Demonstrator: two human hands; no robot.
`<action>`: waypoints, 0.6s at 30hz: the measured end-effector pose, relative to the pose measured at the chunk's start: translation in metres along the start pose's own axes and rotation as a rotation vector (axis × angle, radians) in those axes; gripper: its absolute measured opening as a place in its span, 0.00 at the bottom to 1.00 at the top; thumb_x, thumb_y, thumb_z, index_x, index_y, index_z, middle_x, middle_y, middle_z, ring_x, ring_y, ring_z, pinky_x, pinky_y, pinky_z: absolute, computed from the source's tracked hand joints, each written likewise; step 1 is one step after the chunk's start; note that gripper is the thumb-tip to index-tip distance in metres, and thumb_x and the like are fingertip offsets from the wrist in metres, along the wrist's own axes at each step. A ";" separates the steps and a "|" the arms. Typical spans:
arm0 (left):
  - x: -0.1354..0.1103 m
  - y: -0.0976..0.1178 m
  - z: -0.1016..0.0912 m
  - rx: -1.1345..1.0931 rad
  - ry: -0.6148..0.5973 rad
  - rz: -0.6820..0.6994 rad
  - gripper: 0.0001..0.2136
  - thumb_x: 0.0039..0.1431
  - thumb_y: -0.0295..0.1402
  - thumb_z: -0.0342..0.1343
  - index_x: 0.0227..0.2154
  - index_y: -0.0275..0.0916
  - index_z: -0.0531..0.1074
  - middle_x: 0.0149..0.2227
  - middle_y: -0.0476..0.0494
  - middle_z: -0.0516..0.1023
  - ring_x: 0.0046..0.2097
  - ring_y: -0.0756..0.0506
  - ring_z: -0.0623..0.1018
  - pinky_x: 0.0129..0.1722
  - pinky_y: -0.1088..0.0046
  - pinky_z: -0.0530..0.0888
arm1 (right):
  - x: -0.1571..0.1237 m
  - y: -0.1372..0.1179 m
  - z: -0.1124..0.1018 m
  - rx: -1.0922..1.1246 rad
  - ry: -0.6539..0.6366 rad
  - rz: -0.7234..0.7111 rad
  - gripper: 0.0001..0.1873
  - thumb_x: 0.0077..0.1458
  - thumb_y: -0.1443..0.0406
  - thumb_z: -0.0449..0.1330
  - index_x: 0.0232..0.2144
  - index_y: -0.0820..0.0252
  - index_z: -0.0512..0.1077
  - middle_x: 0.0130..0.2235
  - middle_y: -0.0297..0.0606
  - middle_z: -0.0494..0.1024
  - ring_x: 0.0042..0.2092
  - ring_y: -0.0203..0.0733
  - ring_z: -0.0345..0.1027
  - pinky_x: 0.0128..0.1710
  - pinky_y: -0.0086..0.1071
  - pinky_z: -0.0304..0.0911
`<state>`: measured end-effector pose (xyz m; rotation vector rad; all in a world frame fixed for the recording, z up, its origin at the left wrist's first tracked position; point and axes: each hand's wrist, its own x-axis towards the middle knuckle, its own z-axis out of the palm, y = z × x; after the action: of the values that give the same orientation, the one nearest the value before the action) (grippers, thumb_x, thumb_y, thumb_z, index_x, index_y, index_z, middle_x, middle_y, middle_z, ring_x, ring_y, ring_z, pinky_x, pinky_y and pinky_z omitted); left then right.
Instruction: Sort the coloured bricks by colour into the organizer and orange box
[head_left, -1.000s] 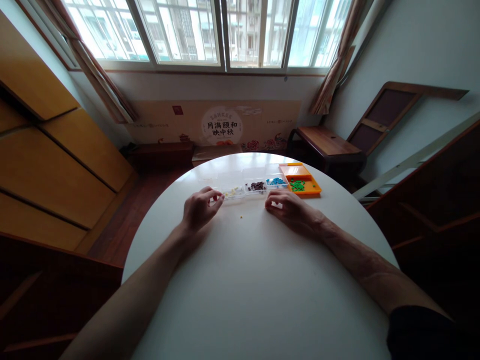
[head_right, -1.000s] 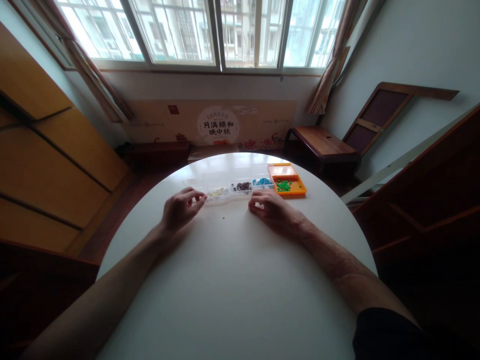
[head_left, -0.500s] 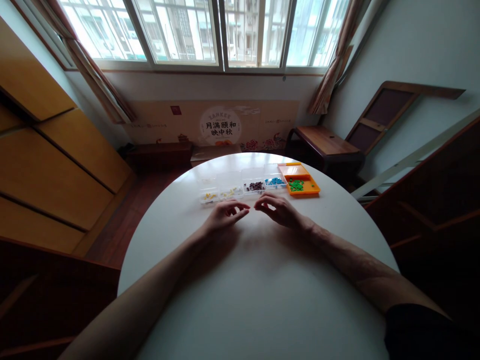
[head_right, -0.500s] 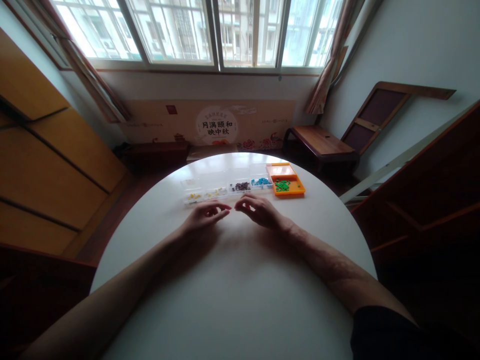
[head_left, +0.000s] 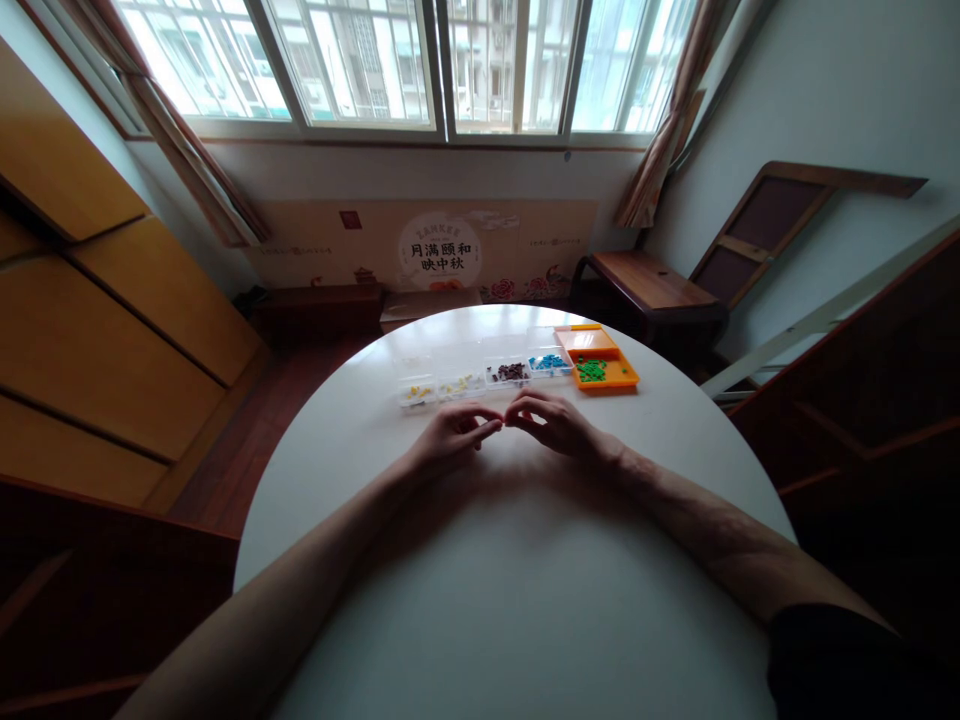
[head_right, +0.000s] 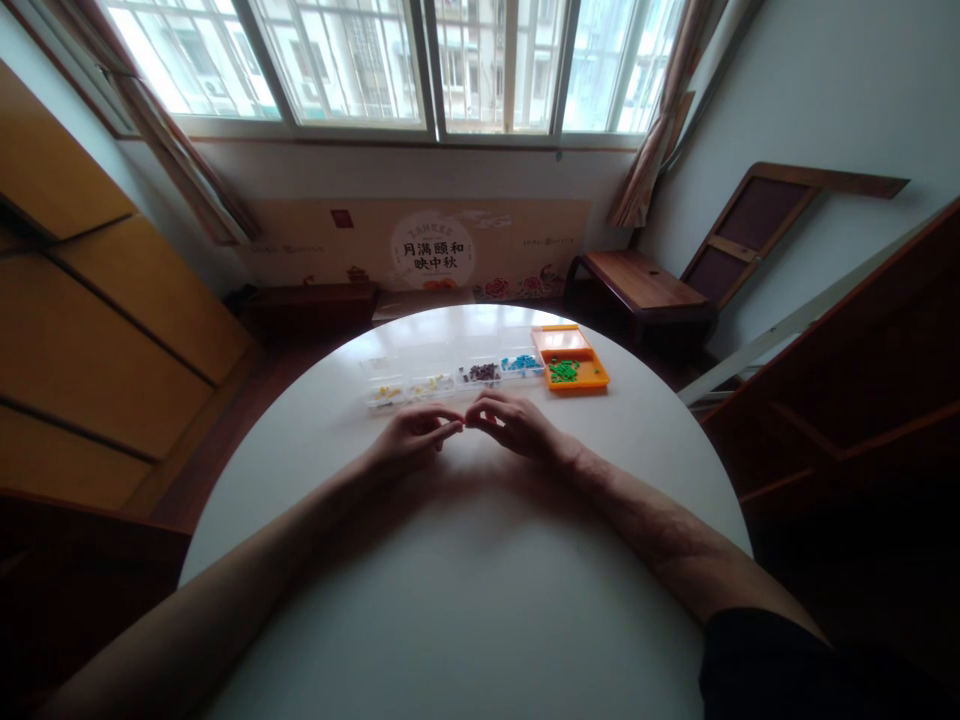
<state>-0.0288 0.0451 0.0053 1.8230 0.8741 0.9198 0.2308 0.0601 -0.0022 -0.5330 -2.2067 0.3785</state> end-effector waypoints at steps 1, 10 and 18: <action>0.000 0.001 0.000 0.002 0.000 0.000 0.18 0.67 0.49 0.69 0.43 0.37 0.86 0.36 0.43 0.85 0.27 0.51 0.77 0.27 0.77 0.71 | 0.000 0.001 0.001 -0.003 -0.002 -0.002 0.07 0.77 0.61 0.61 0.46 0.55 0.78 0.43 0.40 0.81 0.39 0.39 0.76 0.41 0.33 0.73; 0.001 0.010 -0.001 0.066 0.002 0.021 0.19 0.67 0.50 0.68 0.40 0.36 0.85 0.29 0.47 0.81 0.25 0.52 0.71 0.25 0.77 0.66 | 0.000 -0.002 0.002 0.001 -0.030 0.017 0.09 0.77 0.58 0.60 0.45 0.55 0.76 0.42 0.39 0.80 0.37 0.39 0.75 0.40 0.33 0.72; 0.004 0.005 -0.036 0.309 0.332 0.114 0.14 0.69 0.46 0.66 0.40 0.39 0.85 0.40 0.42 0.86 0.31 0.49 0.76 0.31 0.73 0.72 | 0.002 -0.004 0.001 -0.113 -0.109 -0.038 0.09 0.74 0.60 0.63 0.53 0.53 0.76 0.50 0.44 0.83 0.49 0.48 0.77 0.51 0.42 0.77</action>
<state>-0.0575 0.0605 0.0229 2.0304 1.1798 1.2396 0.2283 0.0574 -0.0001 -0.5413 -2.3506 0.2689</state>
